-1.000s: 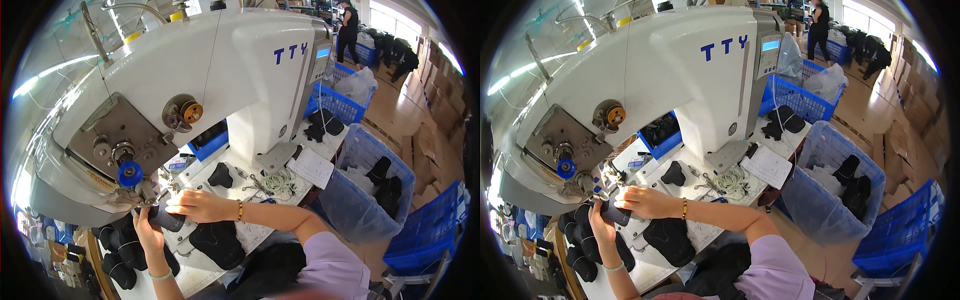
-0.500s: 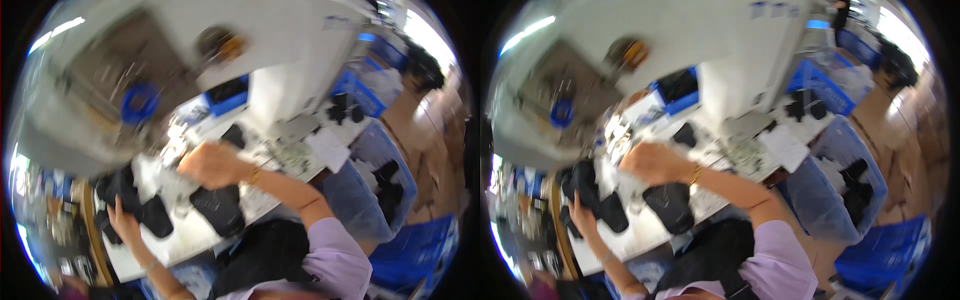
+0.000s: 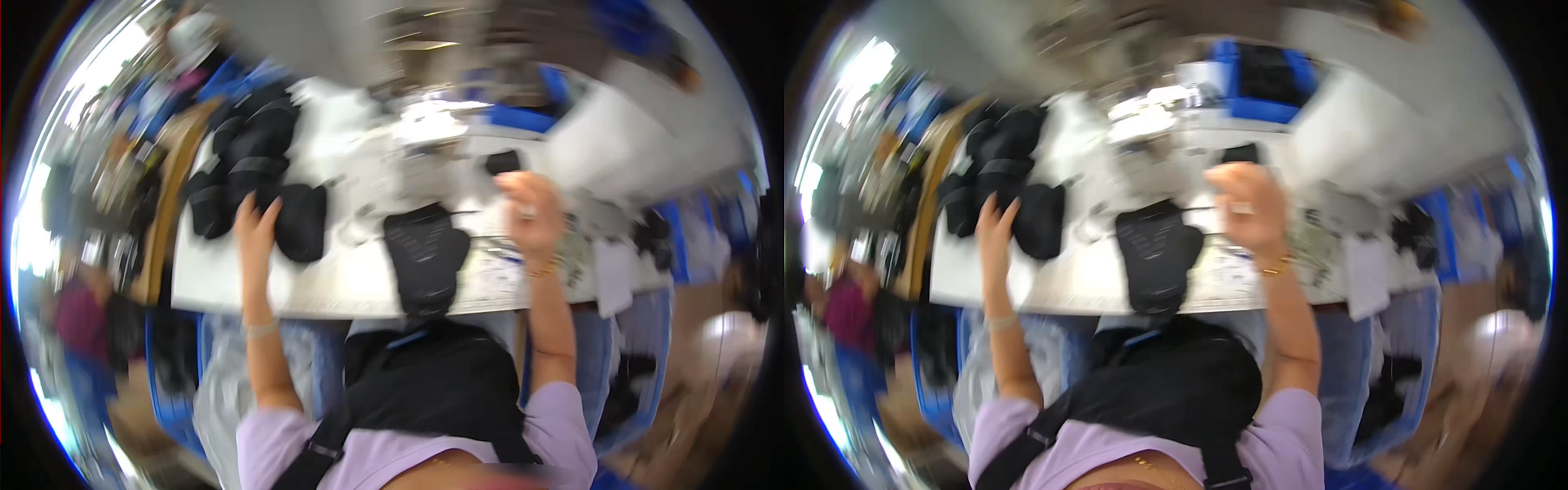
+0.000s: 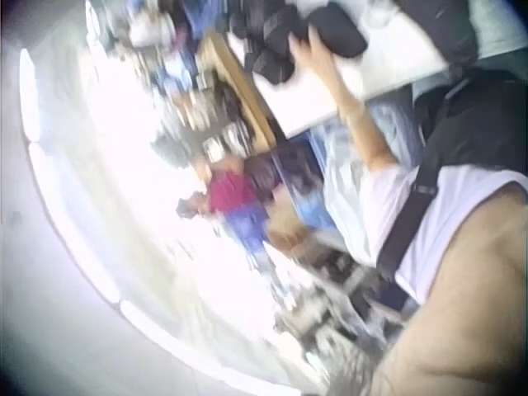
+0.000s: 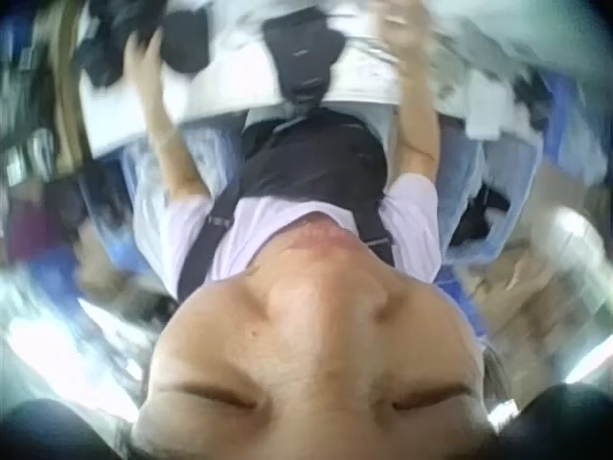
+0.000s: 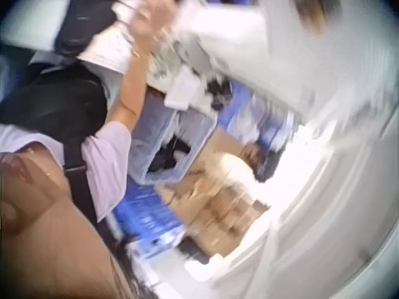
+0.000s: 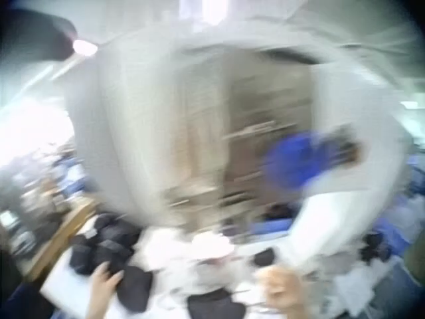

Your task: The recorder uses an industrial sewing machine to stitch together black fabric/foam shoe components.

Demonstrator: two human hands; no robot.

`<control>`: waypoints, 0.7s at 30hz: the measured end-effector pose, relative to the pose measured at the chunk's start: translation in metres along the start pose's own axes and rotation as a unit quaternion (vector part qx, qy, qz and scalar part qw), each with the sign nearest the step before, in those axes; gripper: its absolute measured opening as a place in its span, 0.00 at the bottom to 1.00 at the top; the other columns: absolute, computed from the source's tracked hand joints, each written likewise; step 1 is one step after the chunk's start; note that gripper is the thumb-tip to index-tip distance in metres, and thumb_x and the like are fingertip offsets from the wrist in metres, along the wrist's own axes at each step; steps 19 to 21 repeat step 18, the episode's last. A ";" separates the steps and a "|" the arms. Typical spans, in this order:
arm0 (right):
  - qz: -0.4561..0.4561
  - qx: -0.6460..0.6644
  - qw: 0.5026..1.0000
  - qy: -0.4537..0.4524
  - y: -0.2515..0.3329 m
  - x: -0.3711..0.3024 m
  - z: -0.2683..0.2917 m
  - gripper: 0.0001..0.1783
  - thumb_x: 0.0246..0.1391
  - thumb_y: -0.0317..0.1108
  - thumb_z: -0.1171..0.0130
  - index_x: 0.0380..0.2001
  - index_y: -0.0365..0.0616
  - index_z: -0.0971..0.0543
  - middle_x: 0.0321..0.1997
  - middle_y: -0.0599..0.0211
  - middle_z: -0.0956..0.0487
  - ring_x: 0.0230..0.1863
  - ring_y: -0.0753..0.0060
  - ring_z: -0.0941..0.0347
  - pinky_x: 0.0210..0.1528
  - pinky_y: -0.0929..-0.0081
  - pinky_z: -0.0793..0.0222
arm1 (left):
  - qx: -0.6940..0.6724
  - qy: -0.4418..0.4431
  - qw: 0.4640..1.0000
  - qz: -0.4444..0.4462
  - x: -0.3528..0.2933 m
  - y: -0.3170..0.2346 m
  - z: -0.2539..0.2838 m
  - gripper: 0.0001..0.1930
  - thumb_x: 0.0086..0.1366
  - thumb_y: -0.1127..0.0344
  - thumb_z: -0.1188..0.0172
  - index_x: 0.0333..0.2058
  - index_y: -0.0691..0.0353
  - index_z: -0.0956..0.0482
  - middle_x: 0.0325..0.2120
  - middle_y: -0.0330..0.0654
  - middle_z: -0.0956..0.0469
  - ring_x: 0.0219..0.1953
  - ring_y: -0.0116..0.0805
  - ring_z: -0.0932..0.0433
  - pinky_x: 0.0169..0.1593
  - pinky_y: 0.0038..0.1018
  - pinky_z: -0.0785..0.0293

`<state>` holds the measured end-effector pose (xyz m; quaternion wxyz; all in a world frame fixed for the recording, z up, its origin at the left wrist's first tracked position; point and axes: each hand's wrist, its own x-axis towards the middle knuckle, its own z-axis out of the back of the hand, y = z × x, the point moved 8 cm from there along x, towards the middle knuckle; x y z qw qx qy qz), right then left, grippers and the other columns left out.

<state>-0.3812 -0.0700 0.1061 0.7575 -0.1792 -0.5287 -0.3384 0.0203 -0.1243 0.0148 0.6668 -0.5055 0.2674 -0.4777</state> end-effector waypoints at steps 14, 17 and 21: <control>-0.197 -0.080 0.976 0.043 -0.068 -0.038 -0.008 0.07 0.48 0.26 0.42 0.30 0.39 0.29 0.36 0.62 0.30 0.41 0.59 0.33 0.46 0.66 0.35 | 0.475 -0.008 0.874 -0.097 -0.078 -0.015 -0.049 0.37 0.58 0.48 0.41 0.63 0.50 0.45 0.59 0.64 0.45 0.60 0.60 0.41 0.60 0.45 0.42; -0.237 -0.095 0.953 0.165 -0.079 -0.060 -0.036 0.12 0.50 0.35 0.40 0.32 0.40 0.28 0.37 0.62 0.30 0.43 0.58 0.33 0.48 0.66 0.35 | 0.479 0.041 0.869 -0.118 -0.062 -0.001 -0.050 0.37 0.59 0.49 0.42 0.64 0.50 0.46 0.61 0.65 0.48 0.61 0.63 0.43 0.61 0.47 0.45; -0.252 -0.089 0.944 0.191 -0.082 -0.064 -0.042 0.13 0.50 0.35 0.40 0.34 0.40 0.29 0.39 0.61 0.30 0.44 0.59 0.33 0.49 0.65 0.35 | 0.482 0.057 0.865 -0.125 -0.057 0.002 -0.048 0.37 0.59 0.48 0.42 0.64 0.50 0.47 0.61 0.64 0.48 0.61 0.63 0.44 0.61 0.47 0.45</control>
